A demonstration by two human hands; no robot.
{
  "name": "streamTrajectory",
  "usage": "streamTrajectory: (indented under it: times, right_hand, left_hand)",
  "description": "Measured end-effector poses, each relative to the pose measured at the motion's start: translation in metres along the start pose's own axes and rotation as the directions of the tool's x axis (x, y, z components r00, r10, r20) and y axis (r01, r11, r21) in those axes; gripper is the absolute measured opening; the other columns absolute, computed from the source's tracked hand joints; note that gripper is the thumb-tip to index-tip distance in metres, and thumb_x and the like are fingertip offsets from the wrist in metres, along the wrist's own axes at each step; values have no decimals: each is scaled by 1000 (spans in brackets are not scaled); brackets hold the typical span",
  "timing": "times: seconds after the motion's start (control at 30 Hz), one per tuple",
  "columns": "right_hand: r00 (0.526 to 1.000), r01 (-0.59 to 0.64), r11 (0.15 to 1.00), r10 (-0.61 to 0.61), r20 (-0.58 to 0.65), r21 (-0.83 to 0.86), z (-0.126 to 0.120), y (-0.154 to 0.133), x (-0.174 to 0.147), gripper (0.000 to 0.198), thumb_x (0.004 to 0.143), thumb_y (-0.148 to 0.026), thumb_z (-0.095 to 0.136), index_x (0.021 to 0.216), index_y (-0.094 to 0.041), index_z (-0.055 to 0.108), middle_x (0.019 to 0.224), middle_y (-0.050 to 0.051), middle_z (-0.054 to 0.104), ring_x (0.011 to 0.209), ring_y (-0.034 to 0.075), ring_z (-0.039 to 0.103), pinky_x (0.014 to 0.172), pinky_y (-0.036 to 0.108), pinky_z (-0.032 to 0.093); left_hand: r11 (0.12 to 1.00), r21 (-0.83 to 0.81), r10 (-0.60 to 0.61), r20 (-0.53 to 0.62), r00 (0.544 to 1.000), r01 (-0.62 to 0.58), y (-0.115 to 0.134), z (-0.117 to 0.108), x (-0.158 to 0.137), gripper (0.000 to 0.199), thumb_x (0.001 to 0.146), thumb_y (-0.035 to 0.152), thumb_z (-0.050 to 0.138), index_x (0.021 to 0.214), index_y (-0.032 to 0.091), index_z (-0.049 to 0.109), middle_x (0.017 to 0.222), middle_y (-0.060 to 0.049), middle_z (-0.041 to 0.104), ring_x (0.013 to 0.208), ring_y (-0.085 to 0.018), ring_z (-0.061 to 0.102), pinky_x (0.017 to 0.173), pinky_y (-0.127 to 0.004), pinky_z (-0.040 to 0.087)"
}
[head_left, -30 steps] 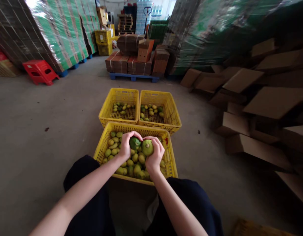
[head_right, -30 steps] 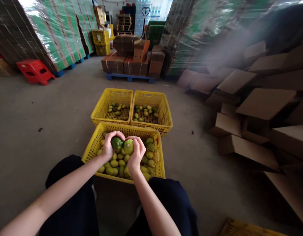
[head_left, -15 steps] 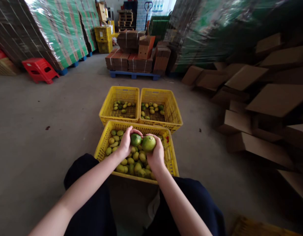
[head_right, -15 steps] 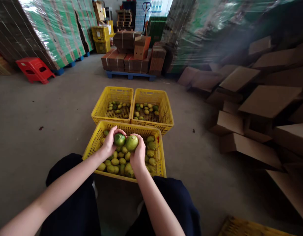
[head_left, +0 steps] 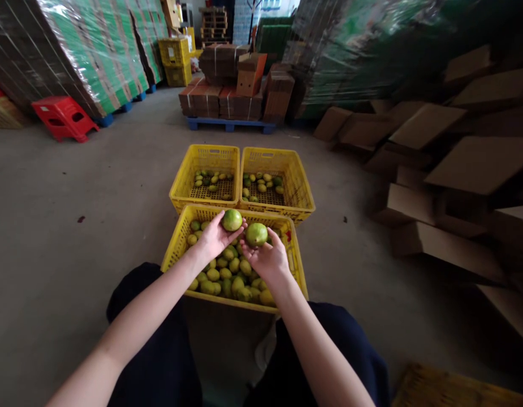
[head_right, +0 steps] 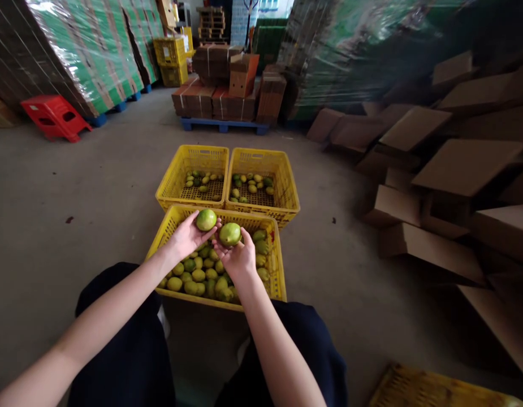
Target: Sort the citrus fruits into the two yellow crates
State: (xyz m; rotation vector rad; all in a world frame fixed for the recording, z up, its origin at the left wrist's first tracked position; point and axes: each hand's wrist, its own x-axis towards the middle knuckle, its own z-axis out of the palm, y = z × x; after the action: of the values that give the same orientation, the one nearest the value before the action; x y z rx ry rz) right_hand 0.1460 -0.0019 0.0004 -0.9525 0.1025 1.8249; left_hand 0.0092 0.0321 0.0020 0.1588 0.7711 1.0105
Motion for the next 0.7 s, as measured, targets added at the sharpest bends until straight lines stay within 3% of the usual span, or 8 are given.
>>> streamTrajectory:
  times: [0.27,0.53,0.7]
  right_hand:
    - [999,-44,997,43,-21,-65,-3,5,7,49,93,-52,33,83,-14,62,57,9,66,47,17,58,44,26,48]
    - [1000,-15,999,14,-17,-36,-6,4,7,44,92,-53,41,84,-15,60,56,7,65,46,17,57,44,25,47]
    - [999,-27,998,25,-39,-50,-3,6,4,42,92,-51,41,85,-14,61,57,7,66,45,16,56,43,25,47]
  left_hand:
    - [996,76,-49,-49,998,52,1,-3,0,45,94,44,46,97,4,66,75,-14,73,50,-11,63,46,-18,53]
    - [995,91,44,-143,989,-31,0,1,-4,25,89,33,60,87,9,65,68,-7,71,55,-14,69,48,-18,56]
    - [996,71,-47,-136,990,57,-1,2,-5,31,89,37,59,90,7,63,64,-7,68,52,-15,68,45,-18,55]
